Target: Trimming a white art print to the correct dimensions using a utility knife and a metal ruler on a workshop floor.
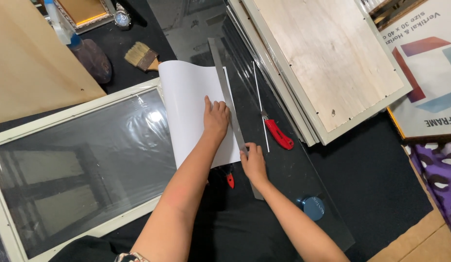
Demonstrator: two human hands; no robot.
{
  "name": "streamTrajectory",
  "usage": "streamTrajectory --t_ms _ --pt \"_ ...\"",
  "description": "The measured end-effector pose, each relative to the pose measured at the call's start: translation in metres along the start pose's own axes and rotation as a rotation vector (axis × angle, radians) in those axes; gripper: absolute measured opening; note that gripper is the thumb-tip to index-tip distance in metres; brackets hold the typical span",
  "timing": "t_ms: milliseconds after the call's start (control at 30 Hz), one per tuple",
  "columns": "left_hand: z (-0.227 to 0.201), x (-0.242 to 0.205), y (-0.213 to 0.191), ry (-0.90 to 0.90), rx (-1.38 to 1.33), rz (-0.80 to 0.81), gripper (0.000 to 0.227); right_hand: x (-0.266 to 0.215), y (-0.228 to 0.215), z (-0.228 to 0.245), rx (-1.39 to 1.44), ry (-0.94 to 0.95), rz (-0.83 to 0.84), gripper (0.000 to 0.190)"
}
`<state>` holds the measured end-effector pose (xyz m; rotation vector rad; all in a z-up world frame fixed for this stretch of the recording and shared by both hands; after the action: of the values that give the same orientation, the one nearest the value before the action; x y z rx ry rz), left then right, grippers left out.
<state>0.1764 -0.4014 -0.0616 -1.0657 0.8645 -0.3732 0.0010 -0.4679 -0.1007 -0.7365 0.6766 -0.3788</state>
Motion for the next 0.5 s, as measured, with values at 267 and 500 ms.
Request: streamTrajectory --t_ms 267,500 --pt "0.000 0.010 0.004 -0.031 -0.116 -0.133 0.042 -0.012 -0.009 0.012 -0.187 -0.155 0.055 0.042" --pt "0.001 0.008 -0.003 -0.016 -0.130 -0.094 0.050 -0.046 -0.027 0.010 -0.171 -0.146 0.134 0.063"
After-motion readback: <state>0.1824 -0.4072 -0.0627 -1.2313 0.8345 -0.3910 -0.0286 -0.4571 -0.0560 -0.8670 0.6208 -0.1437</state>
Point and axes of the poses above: each hand's wrist, its own x-axis towards the middle knuckle, its own y-axis out of the palm, z = x × y, the point moved 8 cm from there along x, towards the middle knuckle, and after that the axes turned 5 degrees about x, right-handed, at the moved point
